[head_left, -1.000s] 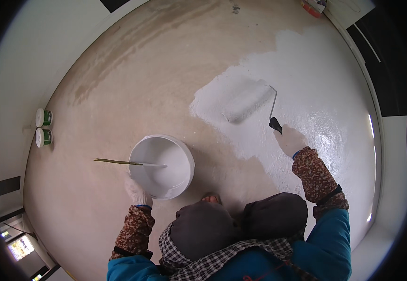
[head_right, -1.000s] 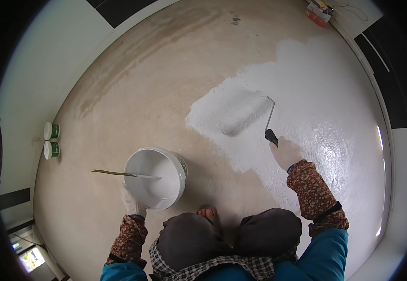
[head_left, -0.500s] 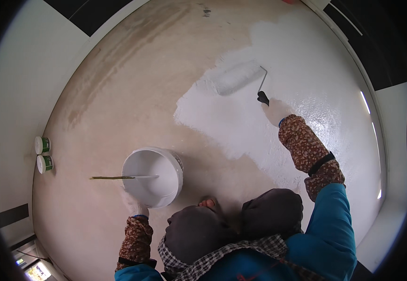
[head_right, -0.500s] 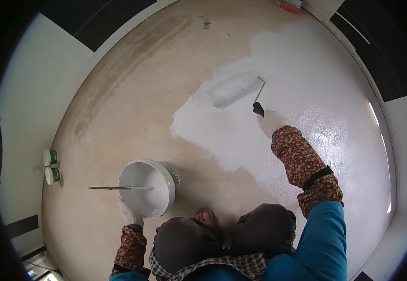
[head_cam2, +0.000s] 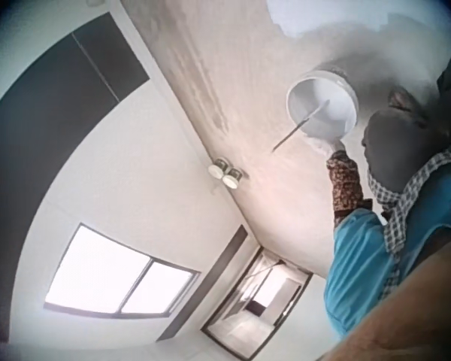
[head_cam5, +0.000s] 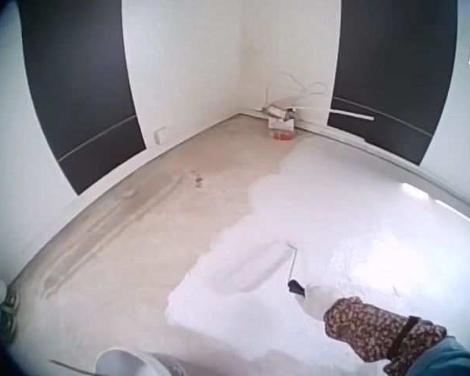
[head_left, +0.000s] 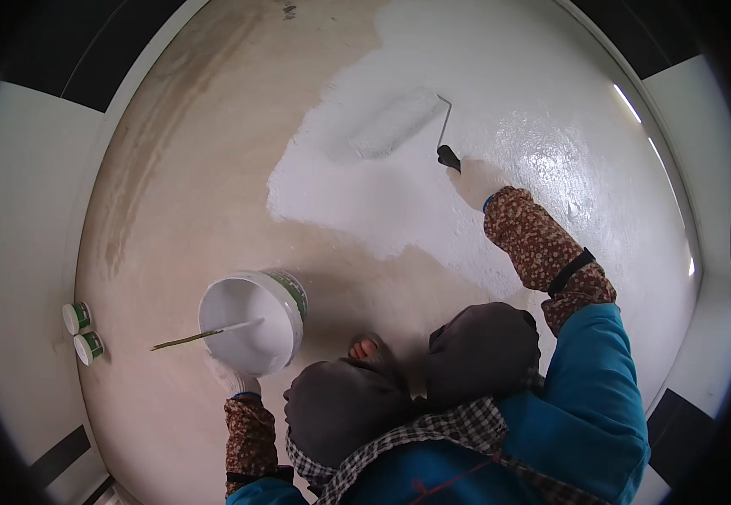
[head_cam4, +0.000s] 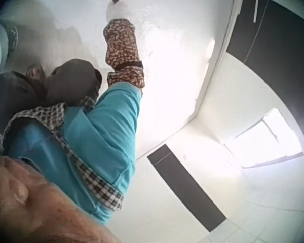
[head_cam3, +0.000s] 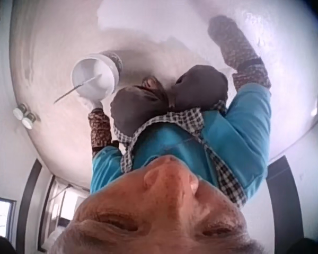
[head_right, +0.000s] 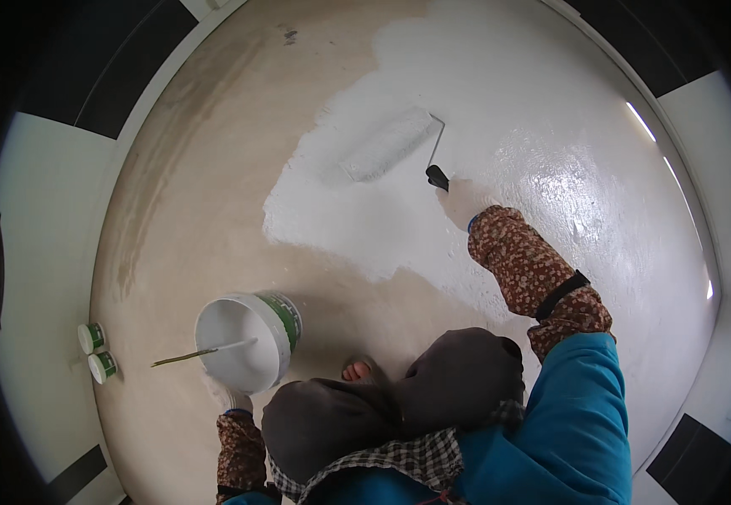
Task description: Painting a floor with white paint using a roller.
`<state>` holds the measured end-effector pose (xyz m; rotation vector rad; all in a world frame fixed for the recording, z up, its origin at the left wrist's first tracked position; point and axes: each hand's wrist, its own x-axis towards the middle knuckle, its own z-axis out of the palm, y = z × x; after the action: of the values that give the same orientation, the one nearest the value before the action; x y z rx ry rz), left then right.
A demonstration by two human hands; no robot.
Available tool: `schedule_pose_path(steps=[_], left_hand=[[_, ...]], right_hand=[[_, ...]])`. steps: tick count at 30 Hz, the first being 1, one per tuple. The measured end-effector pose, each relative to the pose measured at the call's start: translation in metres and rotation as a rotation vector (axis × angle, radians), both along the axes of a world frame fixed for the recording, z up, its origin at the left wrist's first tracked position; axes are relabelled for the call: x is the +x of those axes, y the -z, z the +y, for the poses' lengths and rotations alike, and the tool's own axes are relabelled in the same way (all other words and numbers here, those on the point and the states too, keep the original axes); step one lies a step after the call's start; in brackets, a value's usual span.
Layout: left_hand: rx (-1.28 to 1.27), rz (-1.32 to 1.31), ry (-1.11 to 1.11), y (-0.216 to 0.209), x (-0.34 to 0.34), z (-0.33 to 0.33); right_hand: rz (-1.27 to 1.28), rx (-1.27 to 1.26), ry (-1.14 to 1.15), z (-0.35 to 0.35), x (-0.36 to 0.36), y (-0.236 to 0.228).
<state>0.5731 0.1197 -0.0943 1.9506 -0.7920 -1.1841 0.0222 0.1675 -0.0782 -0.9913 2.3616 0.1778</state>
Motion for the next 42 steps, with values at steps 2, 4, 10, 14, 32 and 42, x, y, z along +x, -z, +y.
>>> schedule_pose_path(steps=[2, 4, 10, 14, 32, 42], left_hand=[[-0.019, 0.108, 0.005, 0.002, 0.001, 0.0], [-0.001, 0.259, -0.03, 0.001, -0.001, 0.0], [-0.039, 0.042, -0.132, -0.012, -0.015, -0.004], [0.021, 0.095, -0.171, -0.016, -0.024, -0.006], [0.003, 0.127, -0.221, -0.003, -0.009, -0.004], [0.017, 0.037, -0.223, -0.003, -0.01, -0.006]], right_hand=[[-0.001, 0.065, 0.016, 0.053, 0.003, -0.008], [0.035, 0.103, 0.076, 0.113, 0.01, -0.012], [0.102, 0.146, 0.136, 0.283, 0.033, -0.012], [0.063, 0.208, 0.205, 0.345, 0.035, -0.005], [-0.062, -0.198, -0.258, 0.032, 0.088, 0.035], [-0.124, -0.234, -0.37, -0.012, 0.16, 0.045]])
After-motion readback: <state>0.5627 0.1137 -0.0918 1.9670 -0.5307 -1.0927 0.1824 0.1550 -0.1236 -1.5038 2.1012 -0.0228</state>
